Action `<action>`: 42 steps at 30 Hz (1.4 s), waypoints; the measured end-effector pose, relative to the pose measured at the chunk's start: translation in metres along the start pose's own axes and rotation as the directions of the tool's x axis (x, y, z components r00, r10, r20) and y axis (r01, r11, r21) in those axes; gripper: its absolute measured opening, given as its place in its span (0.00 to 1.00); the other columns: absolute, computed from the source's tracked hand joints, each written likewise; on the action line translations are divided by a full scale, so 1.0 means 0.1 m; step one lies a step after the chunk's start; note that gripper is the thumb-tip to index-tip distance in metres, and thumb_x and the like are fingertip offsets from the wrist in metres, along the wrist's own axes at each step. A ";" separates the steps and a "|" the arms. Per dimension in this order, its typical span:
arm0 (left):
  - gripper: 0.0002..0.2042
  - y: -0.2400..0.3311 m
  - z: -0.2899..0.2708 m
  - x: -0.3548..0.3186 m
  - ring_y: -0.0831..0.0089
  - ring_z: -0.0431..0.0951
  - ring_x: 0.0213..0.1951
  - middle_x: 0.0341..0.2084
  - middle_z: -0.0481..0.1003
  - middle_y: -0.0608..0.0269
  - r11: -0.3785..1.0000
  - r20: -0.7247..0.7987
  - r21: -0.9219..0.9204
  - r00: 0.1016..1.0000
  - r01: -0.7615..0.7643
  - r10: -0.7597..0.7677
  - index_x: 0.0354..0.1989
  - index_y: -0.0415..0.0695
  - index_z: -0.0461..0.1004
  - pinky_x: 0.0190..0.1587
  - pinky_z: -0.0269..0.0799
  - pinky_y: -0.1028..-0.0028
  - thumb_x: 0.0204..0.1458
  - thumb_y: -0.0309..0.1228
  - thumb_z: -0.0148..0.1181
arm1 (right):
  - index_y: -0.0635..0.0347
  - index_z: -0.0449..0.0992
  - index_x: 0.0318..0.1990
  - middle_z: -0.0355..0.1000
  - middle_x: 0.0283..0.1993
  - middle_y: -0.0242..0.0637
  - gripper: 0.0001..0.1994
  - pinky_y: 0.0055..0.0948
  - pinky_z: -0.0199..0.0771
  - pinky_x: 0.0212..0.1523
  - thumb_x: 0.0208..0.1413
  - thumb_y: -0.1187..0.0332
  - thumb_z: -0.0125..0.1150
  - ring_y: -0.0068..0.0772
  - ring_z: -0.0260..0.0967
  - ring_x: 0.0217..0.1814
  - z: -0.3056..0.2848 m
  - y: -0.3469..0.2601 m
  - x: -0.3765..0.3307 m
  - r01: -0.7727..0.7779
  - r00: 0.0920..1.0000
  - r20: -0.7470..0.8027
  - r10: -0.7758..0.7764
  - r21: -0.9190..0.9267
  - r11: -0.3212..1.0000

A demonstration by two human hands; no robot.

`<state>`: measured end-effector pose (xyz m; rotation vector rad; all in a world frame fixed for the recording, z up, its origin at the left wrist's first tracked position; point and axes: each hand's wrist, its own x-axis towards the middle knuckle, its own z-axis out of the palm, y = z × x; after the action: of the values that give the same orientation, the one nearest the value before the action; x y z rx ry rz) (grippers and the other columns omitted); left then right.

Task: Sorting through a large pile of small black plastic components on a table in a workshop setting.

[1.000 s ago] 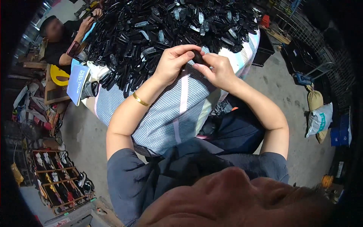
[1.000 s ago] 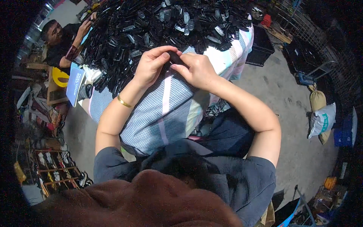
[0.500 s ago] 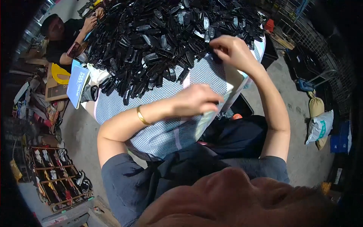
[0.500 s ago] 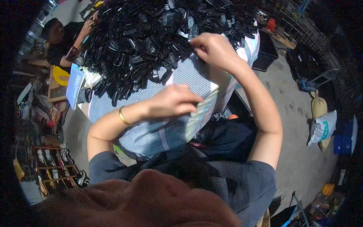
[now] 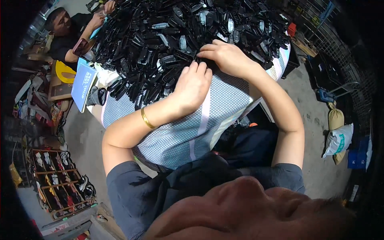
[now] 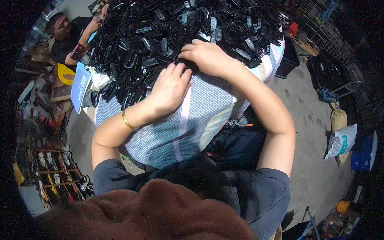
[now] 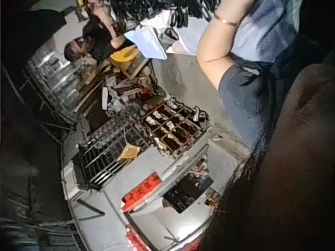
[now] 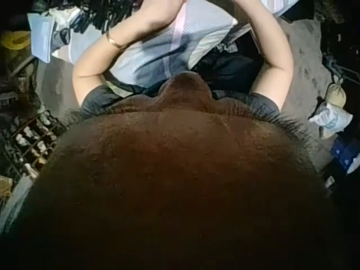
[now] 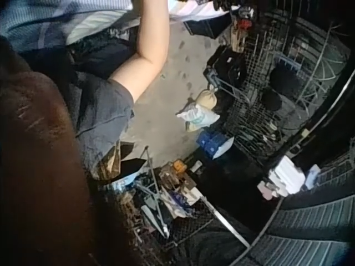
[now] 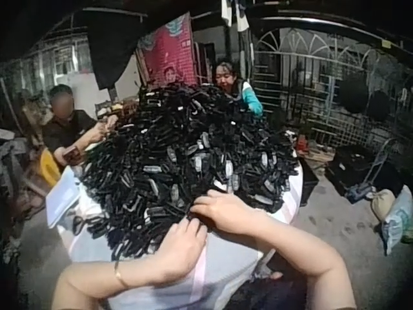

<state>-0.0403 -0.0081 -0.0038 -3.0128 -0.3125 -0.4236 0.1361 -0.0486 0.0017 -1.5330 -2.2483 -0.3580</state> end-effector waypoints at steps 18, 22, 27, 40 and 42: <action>0.16 -0.15 -0.14 0.07 0.82 0.69 0.34 0.32 0.71 0.64 0.607 0.098 -0.754 0.958 0.249 -0.271 0.46 0.39 0.68 0.36 0.66 0.82 0.47 0.26 0.57 | 0.65 0.71 0.44 0.74 0.36 0.38 0.11 0.20 0.70 0.36 0.53 0.75 0.53 0.22 0.71 0.36 -0.25 -0.26 -0.43 -0.324 0.874 -0.089 0.478 0.627 0.709; 0.13 -0.09 -0.06 0.11 0.82 0.70 0.32 0.33 0.69 0.66 0.154 0.176 -0.960 0.934 0.233 -0.311 0.44 0.37 0.66 0.35 0.69 0.81 0.49 0.25 0.56 | 0.67 0.72 0.44 0.74 0.34 0.36 0.11 0.18 0.70 0.36 0.53 0.75 0.52 0.20 0.70 0.35 -0.19 -0.41 -0.48 -0.331 0.829 -0.103 0.549 0.700 0.632; 0.14 -0.09 -0.02 0.12 0.80 0.71 0.28 0.33 0.70 0.63 -0.001 0.219 -0.973 0.924 0.230 -0.312 0.41 0.37 0.63 0.28 0.71 0.82 0.47 0.20 0.58 | 0.69 0.71 0.43 0.73 0.33 0.33 0.11 0.17 0.70 0.34 0.53 0.75 0.53 0.17 0.69 0.33 -0.15 -0.49 -0.51 -0.368 0.769 -0.053 0.638 0.779 0.509; 0.16 -0.05 -0.04 0.08 0.76 0.75 0.34 0.36 0.72 0.58 -0.181 0.219 -0.970 0.907 0.162 -0.359 0.50 0.34 0.64 0.37 0.76 0.78 0.51 0.21 0.51 | 0.67 0.75 0.37 0.72 0.27 0.41 0.08 0.23 0.67 0.25 0.48 0.76 0.57 0.30 0.70 0.25 -0.09 -0.52 -0.46 -0.287 0.804 -0.345 0.483 0.486 0.825; 0.16 -0.06 -0.02 0.08 0.77 0.75 0.31 0.35 0.72 0.58 -0.173 0.203 -0.974 0.908 0.148 -0.365 0.48 0.33 0.66 0.34 0.75 0.80 0.50 0.20 0.54 | 0.67 0.75 0.36 0.72 0.27 0.41 0.08 0.22 0.67 0.25 0.48 0.76 0.57 0.30 0.70 0.26 -0.10 -0.53 -0.44 -0.292 0.791 -0.347 0.503 0.508 0.810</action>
<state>-0.0344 -0.0012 0.0008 -4.3130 -1.0812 -1.6781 0.1028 -0.1094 -0.0088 -1.4454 -1.4410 -0.0723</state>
